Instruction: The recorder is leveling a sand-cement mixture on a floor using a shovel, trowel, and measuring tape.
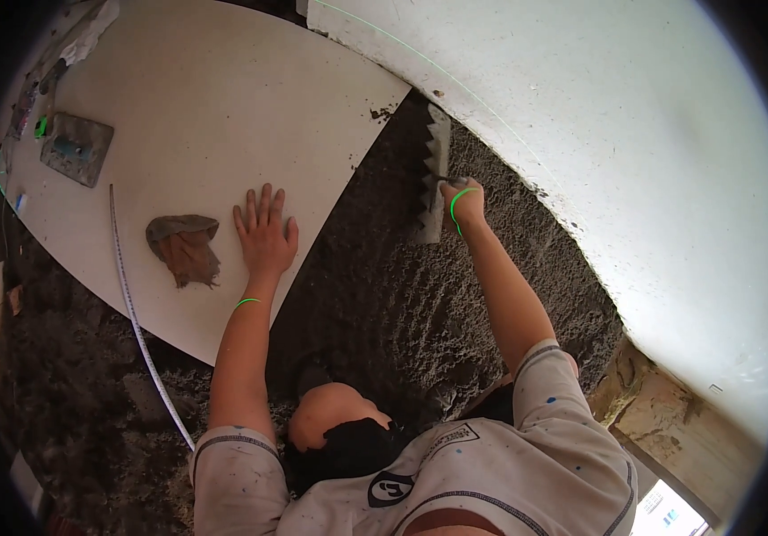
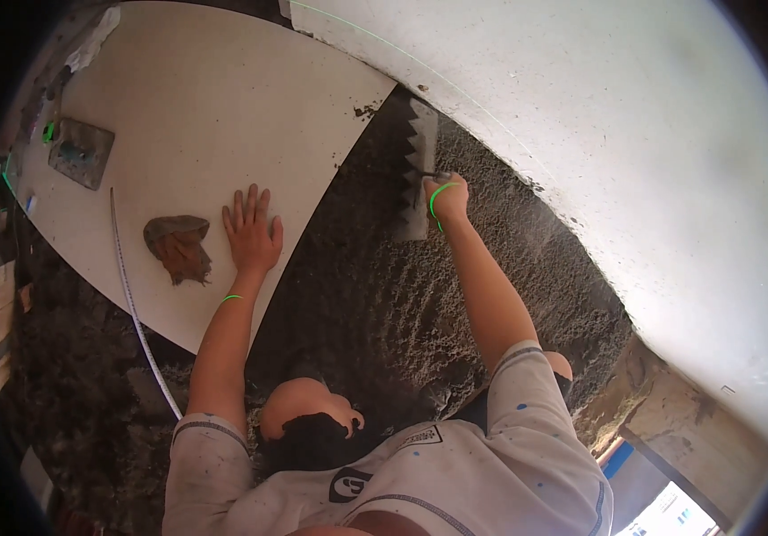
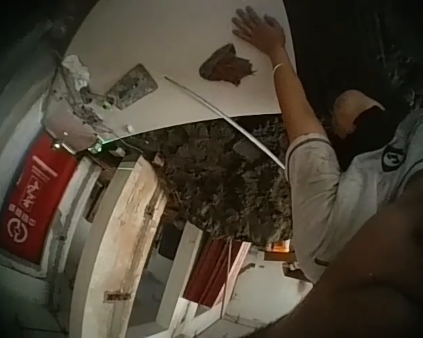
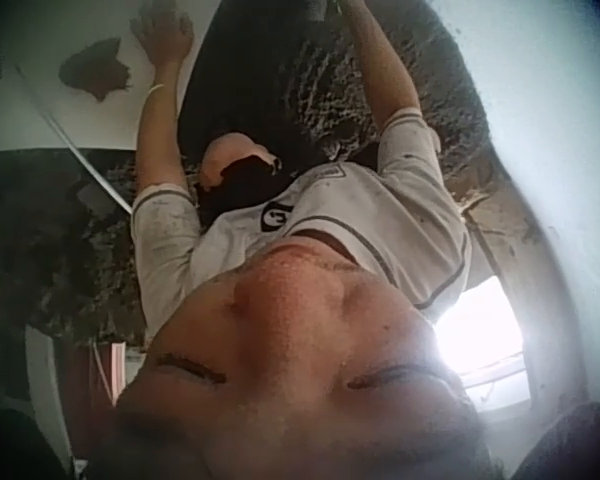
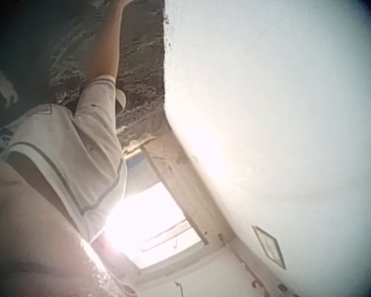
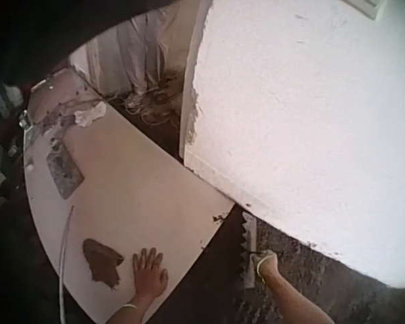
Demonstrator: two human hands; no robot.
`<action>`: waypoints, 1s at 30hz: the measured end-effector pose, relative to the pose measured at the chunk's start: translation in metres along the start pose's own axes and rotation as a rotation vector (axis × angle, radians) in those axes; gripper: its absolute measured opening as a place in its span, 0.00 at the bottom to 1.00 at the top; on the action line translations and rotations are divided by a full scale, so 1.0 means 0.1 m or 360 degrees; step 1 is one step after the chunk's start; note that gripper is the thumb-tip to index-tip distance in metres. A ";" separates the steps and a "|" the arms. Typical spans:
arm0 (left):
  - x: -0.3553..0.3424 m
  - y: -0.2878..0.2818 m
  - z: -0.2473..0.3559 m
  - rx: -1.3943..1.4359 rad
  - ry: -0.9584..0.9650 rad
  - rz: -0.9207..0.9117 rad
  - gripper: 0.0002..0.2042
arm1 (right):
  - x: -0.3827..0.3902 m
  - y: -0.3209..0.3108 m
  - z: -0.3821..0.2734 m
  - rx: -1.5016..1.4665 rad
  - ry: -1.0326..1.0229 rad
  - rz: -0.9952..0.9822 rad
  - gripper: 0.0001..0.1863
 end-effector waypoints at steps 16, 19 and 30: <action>-0.20 0.06 0.13 0.0104 -0.0004 0.0100 0.29 | 0.48 -0.76 0.01 -0.0436 0.0042 -0.0438 0.08; -0.23 0.06 0.19 0.0075 -0.0020 0.0036 0.29 | 0.87 -0.17 0.00 -0.0469 0.0199 -0.0803 0.09; -0.12 0.03 0.05 0.0069 -0.0029 0.0044 0.30 | 1.28 -0.59 0.21 0.0090 -0.0361 -0.0254 0.12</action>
Point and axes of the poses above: each hand's wrist, its own x-axis away from the middle knuckle, its own y-axis out of the palm, z = x × y, the point moved 1 cm from there along -x, towards the middle knuckle, and after that the axes turned 15 degrees about y, right-handed, at the moved point
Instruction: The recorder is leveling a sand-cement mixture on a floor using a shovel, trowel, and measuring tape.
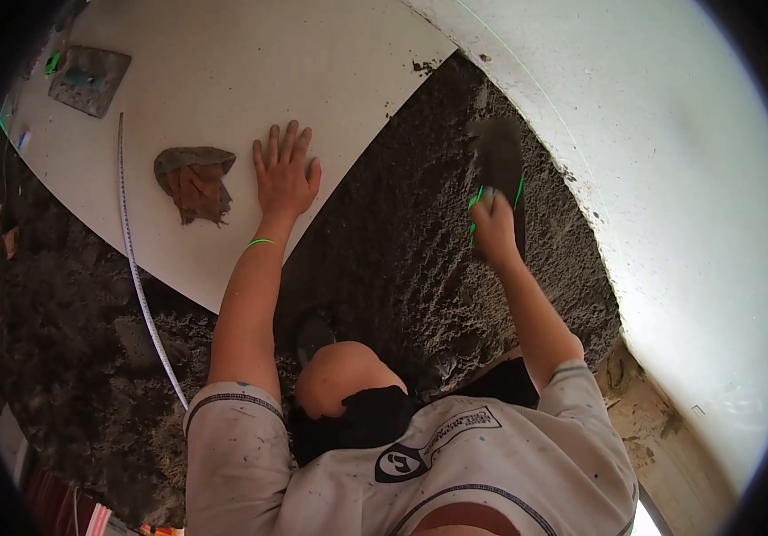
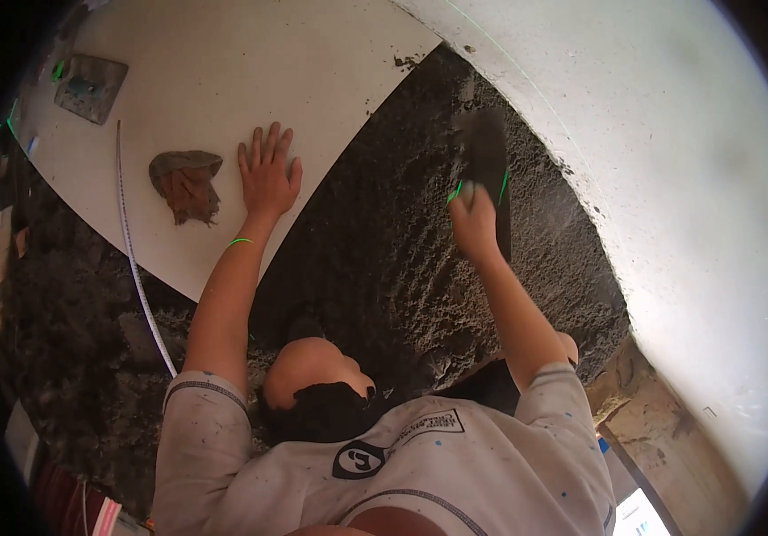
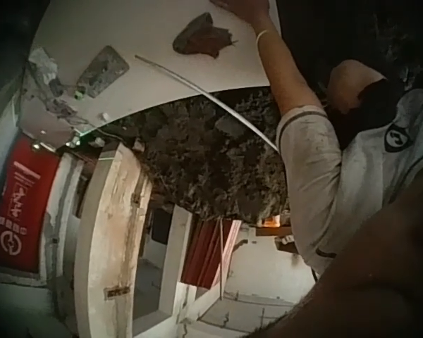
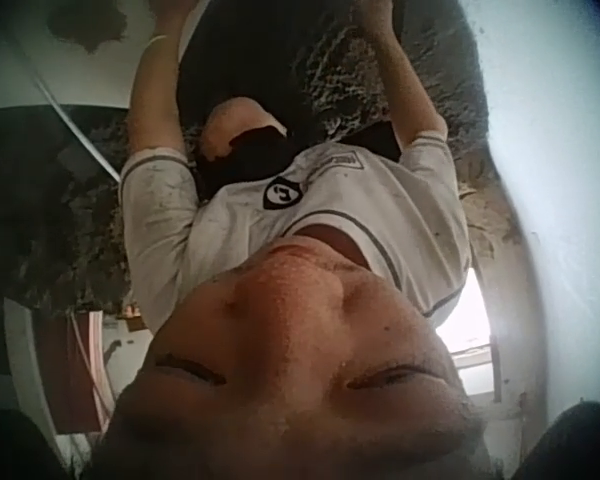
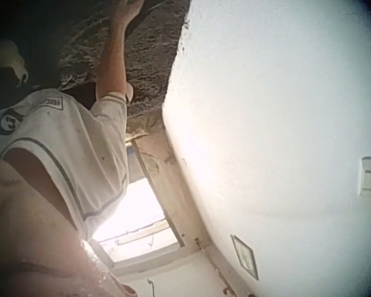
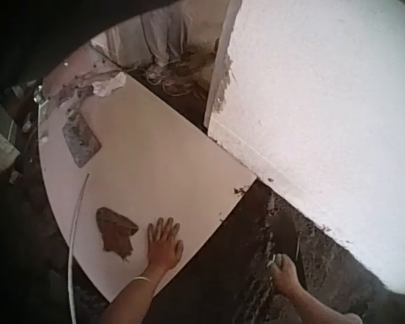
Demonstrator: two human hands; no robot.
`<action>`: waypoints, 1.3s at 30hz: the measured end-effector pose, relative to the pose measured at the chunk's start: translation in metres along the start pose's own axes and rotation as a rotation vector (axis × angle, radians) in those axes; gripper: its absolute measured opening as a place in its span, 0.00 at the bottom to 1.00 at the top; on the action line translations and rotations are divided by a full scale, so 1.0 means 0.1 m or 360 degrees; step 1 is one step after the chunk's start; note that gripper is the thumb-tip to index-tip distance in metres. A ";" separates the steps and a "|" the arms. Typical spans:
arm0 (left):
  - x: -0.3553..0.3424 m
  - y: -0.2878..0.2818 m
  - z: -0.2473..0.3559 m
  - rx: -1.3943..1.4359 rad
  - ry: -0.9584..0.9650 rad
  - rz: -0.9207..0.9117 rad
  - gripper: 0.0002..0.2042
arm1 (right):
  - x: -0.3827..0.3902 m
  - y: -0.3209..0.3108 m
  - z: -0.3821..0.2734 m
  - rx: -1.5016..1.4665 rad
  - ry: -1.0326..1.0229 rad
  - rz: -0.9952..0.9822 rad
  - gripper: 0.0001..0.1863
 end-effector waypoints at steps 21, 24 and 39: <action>-0.02 0.03 0.04 0.0034 -0.0001 0.0018 0.29 | -1.95 -0.69 0.00 0.0716 -0.0456 -0.0077 0.17; 0.12 0.00 -0.05 0.0010 -0.0019 -0.0037 0.29 | -1.84 -0.71 -0.18 0.0699 -0.0550 -0.0142 0.17; -0.07 0.06 0.09 0.0058 0.0018 0.0017 0.29 | -2.05 -1.09 -0.41 0.0888 -0.0349 -0.0067 0.20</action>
Point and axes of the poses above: each hand's wrist, its own x-axis away from the middle knuckle, its own y-axis out of the palm, z = x × y, the point moved 1 cm from there along -x, towards the middle knuckle, and after that the axes turned 15 degrees about y, right-handed, at the moved point
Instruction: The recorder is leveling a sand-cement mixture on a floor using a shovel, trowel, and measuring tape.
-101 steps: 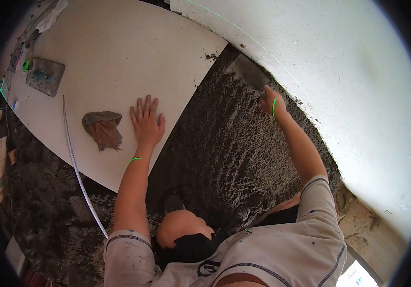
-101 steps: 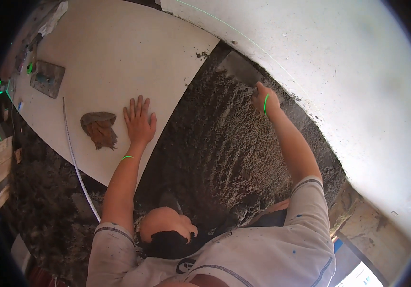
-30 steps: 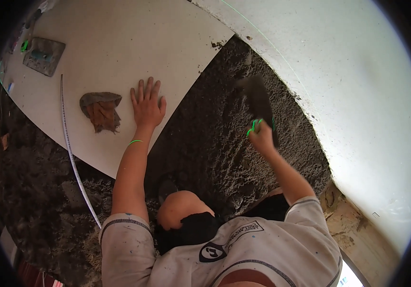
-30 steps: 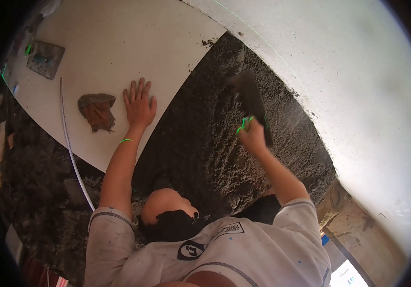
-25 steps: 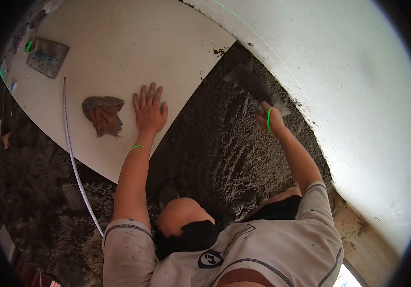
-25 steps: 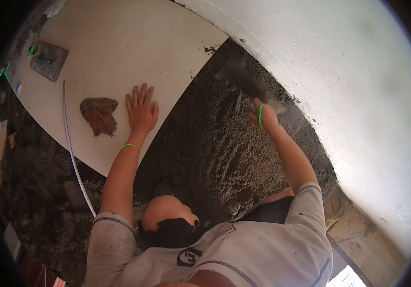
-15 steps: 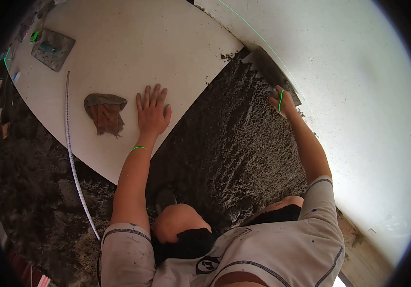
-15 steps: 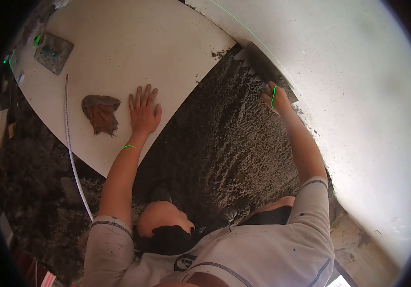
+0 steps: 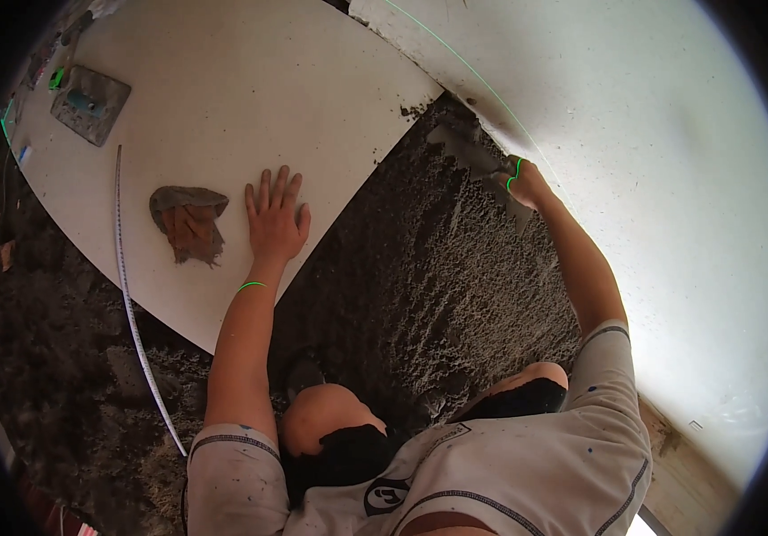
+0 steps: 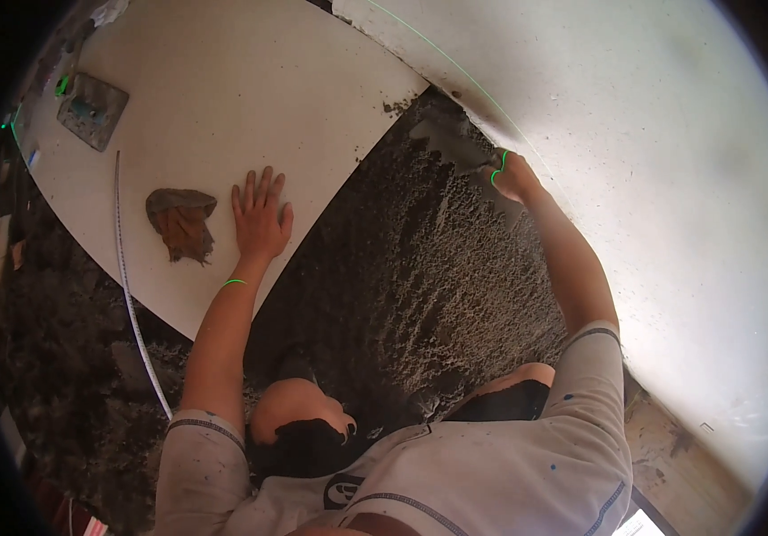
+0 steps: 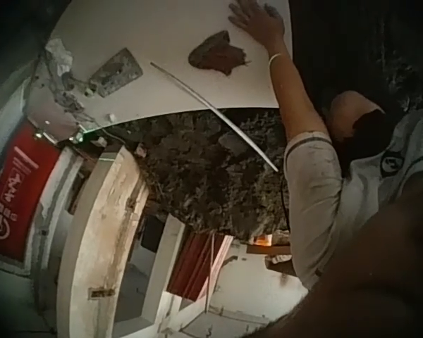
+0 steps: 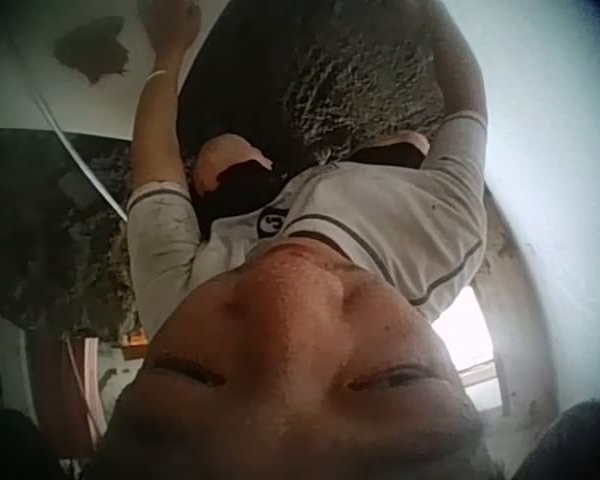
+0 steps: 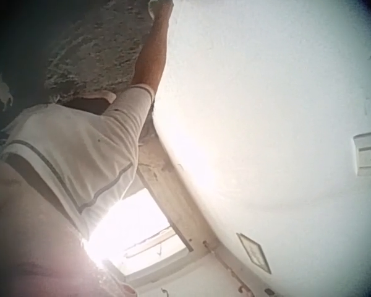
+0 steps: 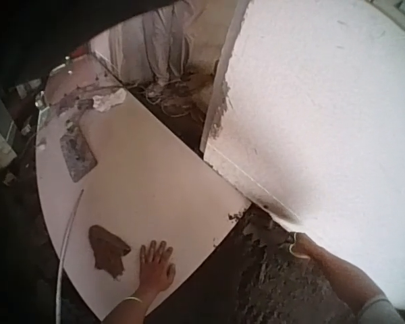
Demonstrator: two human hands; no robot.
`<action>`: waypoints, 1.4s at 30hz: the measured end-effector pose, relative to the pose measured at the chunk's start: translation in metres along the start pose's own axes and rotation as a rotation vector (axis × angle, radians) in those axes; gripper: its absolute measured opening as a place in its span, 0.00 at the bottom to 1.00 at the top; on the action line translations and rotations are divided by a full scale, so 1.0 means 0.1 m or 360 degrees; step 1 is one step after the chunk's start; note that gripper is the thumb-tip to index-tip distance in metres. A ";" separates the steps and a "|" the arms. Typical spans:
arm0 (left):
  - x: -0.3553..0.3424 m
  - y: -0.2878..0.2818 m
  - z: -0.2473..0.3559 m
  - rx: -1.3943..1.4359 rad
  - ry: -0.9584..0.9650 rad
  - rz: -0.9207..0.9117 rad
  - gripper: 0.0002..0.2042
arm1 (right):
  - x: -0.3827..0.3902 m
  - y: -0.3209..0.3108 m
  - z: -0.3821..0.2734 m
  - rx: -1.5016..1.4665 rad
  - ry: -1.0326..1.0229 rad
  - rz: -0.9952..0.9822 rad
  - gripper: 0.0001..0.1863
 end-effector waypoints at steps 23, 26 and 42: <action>-0.03 0.03 0.01 -0.0030 0.0031 -0.0014 0.30 | -0.58 0.27 0.03 0.0148 -0.0261 0.0359 0.21; 0.05 0.01 -0.06 -0.0080 0.0025 -0.0038 0.30 | -0.43 0.39 -0.20 0.0134 -0.0105 0.0075 0.20; 0.09 0.06 -0.08 -0.0104 0.0061 0.0001 0.30 | 1.08 1.21 -0.68 0.0245 -0.0086 -0.0065 0.17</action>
Point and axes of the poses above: each hand's wrist, its own x-axis away from the middle knuckle, its own y-axis out of the palm, z = x × y, the point moved 1 cm from there along -x, towards the middle knuckle, and after that the axes turned 15 degrees about y, right-handed, at the moved point
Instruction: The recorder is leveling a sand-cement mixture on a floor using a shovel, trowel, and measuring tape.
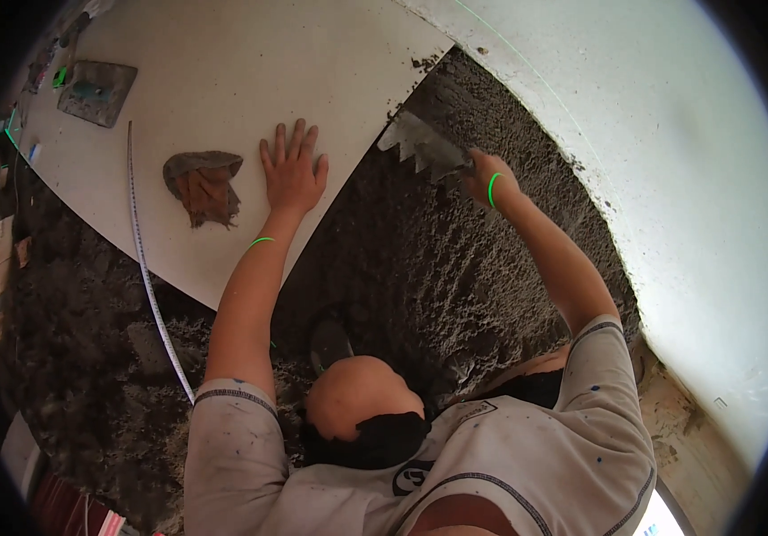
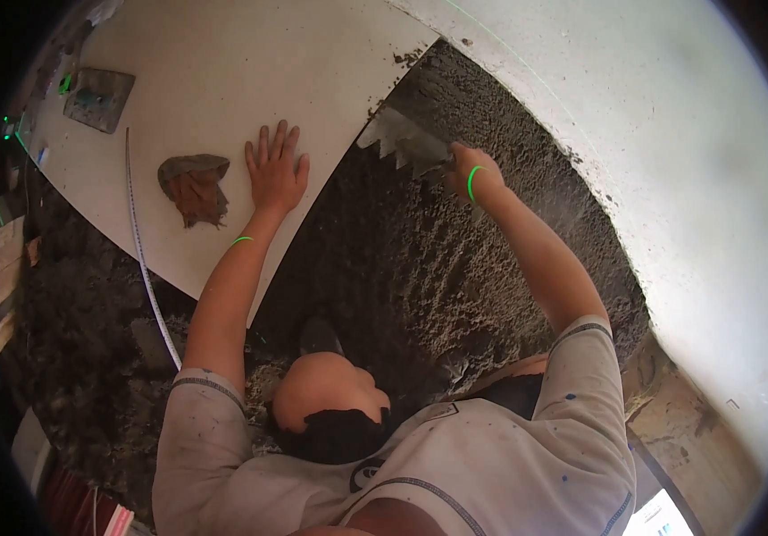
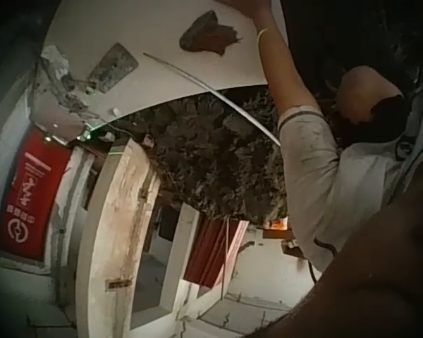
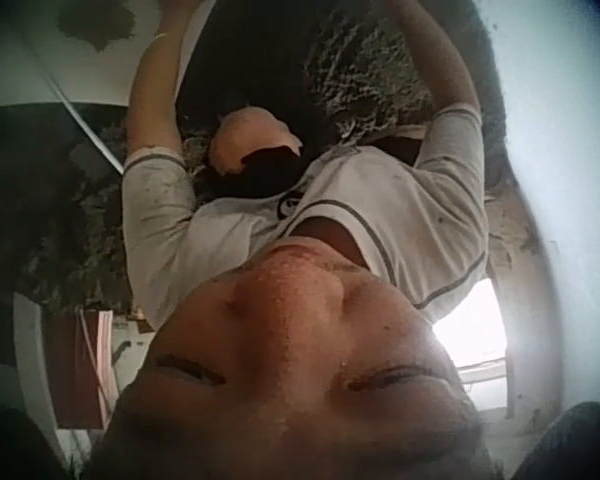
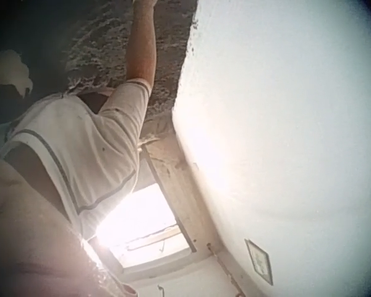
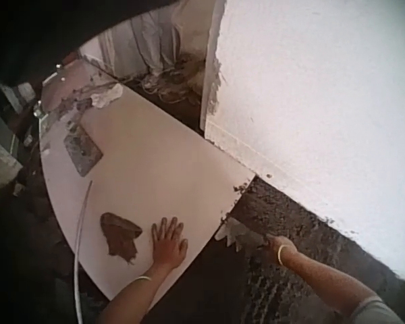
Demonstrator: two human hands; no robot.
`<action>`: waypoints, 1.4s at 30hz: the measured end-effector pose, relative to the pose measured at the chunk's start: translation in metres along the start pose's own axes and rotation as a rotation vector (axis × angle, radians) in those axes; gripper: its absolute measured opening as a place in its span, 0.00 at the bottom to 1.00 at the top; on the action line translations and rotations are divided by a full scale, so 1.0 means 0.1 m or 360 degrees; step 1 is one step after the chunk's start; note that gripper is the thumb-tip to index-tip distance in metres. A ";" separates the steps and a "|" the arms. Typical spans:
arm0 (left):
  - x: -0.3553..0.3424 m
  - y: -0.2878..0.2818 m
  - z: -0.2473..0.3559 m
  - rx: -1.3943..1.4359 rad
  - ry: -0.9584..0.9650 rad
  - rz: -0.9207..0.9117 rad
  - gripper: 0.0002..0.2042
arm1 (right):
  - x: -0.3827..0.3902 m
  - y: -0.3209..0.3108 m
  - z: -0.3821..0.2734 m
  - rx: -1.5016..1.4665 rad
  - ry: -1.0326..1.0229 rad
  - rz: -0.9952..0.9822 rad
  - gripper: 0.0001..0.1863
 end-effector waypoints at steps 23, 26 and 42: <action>1.05 -0.03 0.63 0.0945 0.1152 -0.0374 0.39 | 1.30 0.68 1.50 -0.0401 0.0733 0.0447 0.19; 2.51 -0.45 0.50 0.1316 0.0954 -0.0531 0.38 | 1.08 0.91 0.82 -0.0331 0.0561 0.0163 0.25; 1.76 -0.57 -0.19 0.0466 0.0254 0.0063 0.29 | 3.15 1.17 -0.47 -0.1068 -0.0272 -0.0976 0.23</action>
Point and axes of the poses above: each hand's wrist, its own x-axis away from the middle knuckle, its own y-axis out of the palm, z = x × y, the point moved 1 cm from there along -x, towards the middle knuckle, and after that the axes turned 15 degrees about y, right-handed, at the moved point
